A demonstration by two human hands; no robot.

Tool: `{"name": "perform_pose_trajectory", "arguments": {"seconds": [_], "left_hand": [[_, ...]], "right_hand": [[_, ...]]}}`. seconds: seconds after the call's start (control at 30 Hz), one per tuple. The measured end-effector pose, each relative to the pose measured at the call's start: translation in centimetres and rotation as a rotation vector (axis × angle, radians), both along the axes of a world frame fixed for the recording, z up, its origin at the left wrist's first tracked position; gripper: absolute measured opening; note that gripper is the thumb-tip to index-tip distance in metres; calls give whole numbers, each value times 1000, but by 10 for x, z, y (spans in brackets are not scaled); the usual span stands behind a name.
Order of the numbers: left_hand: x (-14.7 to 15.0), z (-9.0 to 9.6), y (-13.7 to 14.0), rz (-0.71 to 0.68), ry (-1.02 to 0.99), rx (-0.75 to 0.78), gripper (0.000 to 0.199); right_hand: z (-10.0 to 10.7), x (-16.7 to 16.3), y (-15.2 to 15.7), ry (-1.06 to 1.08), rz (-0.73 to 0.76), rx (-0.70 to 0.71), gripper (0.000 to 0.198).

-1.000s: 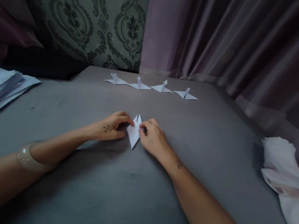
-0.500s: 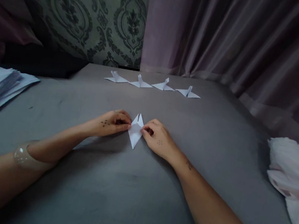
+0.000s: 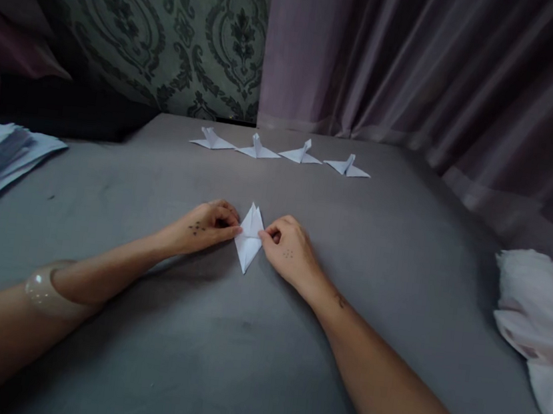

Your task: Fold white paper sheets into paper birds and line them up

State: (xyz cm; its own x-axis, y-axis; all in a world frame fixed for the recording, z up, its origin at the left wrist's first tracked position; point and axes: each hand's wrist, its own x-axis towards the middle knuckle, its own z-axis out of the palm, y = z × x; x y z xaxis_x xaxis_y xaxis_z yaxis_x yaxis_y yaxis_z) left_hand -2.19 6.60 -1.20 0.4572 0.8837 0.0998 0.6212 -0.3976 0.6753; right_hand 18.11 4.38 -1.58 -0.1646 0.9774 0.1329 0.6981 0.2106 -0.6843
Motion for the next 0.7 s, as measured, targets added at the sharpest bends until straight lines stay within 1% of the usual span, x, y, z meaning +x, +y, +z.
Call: {"name": "perform_pose_trajectory", "arguments": {"seconds": [0.1, 0.27, 0.63, 0.7], "left_hand": [[0, 1, 1, -18, 10, -16, 19], [1, 3, 1, 0, 38, -15, 16], [2, -5, 3, 15, 64, -3, 13], [1, -7, 1, 26, 69, 36, 10]], "right_hand": [[2, -1, 2, -7, -23, -15, 16], [5, -3, 4, -26, -55, -54, 16], [-4, -5, 2, -72, -17, 27, 16], [-5, -5, 1, -79, -15, 52, 11]]}}
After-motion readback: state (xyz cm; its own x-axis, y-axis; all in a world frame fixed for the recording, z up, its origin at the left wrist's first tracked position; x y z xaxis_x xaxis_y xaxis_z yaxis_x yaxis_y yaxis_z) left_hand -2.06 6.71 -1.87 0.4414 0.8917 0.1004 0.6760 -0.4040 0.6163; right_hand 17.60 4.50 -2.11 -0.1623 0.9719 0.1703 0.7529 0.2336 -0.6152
